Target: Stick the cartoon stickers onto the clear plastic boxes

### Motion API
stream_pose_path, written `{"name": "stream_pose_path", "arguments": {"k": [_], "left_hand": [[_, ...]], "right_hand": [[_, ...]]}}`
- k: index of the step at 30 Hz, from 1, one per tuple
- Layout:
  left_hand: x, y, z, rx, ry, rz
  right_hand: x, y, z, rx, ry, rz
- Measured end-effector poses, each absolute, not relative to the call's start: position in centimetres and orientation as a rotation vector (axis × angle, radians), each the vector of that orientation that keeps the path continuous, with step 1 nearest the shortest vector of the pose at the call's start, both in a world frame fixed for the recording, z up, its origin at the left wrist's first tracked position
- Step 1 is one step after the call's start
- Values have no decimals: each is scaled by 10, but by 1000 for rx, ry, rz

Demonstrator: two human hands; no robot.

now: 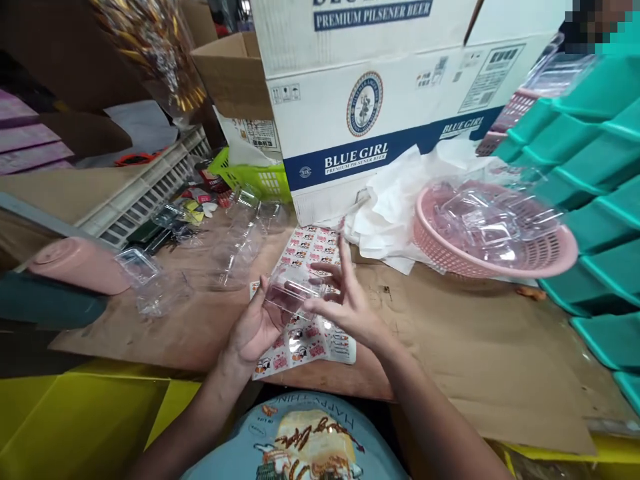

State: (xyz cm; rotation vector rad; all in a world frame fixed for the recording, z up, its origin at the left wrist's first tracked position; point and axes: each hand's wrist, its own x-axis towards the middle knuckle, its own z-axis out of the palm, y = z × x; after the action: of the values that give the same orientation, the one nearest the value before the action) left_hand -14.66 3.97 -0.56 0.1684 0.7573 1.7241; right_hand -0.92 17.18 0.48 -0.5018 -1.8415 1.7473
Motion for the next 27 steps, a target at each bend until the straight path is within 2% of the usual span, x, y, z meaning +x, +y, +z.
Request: {"name": "stream_pose_path", "arguments": {"k": [3,7,9,12,15,27], "left_hand": [[-138,46,-4,272,785,1684],[-133,47,0,263,870,1680],[-133,47,1,255,869,1706],[-132,48,-2,287,873,1749],[-126,50,-4,276,888,1773],[-109,50,-6,255,922,1818]], "right_hand": [[-10,168,1,-555,-1985,1641],[5,166,14,-631,-2002,1304],[22,160,24,-587,-1919,1489],[47,145,31,-408,-1610,2160],[59,131,25,-333,-1283,2522],[57,115,6,-205,-874,2735]]}}
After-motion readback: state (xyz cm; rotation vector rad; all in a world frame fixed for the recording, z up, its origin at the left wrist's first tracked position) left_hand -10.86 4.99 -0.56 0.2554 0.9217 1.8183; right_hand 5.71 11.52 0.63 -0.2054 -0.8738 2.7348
